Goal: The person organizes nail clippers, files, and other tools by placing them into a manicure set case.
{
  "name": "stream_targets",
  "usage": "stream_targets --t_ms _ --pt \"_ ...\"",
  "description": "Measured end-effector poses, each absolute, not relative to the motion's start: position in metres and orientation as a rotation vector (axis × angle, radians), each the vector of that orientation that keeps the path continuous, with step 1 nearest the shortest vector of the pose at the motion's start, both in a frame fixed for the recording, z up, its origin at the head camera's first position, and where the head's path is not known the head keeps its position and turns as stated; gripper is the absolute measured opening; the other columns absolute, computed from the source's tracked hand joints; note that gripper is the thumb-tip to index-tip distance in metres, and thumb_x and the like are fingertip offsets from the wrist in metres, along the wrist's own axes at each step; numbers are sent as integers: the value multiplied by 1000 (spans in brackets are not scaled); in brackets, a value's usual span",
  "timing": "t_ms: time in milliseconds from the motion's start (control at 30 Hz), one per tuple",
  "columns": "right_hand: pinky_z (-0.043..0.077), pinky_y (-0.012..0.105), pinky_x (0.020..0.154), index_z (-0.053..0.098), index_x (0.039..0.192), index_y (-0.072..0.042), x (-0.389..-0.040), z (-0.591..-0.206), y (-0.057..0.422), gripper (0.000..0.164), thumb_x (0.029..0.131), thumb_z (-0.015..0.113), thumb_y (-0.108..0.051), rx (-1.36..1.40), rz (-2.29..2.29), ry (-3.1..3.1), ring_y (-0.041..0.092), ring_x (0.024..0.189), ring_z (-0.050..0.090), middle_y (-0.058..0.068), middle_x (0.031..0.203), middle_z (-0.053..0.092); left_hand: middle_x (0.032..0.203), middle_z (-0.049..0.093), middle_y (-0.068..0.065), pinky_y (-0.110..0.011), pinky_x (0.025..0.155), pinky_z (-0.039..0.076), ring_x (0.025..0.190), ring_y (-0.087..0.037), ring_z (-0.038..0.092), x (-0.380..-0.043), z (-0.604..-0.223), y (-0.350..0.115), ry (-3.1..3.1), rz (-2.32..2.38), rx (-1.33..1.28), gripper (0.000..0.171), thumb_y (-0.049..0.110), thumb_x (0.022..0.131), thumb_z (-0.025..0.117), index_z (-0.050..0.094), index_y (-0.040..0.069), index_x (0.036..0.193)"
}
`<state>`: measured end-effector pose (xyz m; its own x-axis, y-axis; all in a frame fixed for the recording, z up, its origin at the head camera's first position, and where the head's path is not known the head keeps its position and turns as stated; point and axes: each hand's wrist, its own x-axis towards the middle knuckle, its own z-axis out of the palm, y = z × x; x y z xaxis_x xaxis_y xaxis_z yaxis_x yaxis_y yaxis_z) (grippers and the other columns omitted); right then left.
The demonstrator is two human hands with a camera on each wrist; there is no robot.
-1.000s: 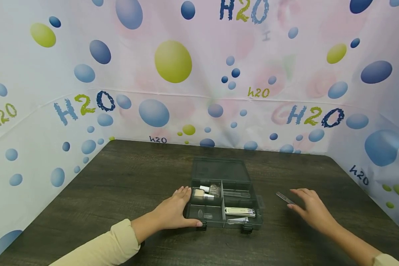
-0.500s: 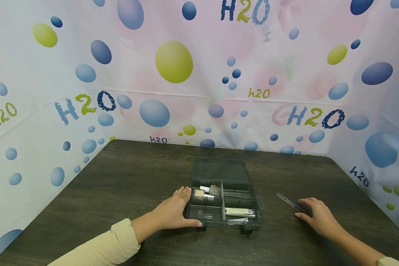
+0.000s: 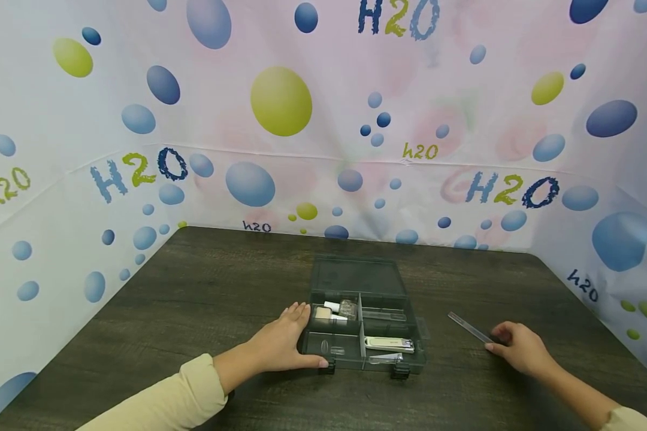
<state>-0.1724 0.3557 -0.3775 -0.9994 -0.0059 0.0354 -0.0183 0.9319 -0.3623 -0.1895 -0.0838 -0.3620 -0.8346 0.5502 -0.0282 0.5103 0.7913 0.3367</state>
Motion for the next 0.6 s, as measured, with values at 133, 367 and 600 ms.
stream_targets --t_ms 133,367,600 --pt "45 40 67 59 92 8 -173 -378 358 32 81 70 -20 -48 605 -3092 24 78 55 13 83 58 148 28 -25 -53 104 36 138 -39 26 -189 -362 -84 2856 483 852 104 65 75 62 28 -6 143" --pt "40 29 61 56 86 4 -170 -378 358 24 83 68 -17 -72 616 -3097 15 72 50 6 79 56 149 27 -24 -54 104 36 139 -39 25 -190 -362 -84 2853 486 845 105 65 75 62 27 -6 143" --pt "39 29 58 55 82 3 -169 -380 356 19 85 66 -13 -59 622 -3085 14 68 48 5 75 56 148 28 -24 -54 104 36 138 -39 25 -190 -361 -84 2856 485 850 105 65 75 62 27 -6 143"
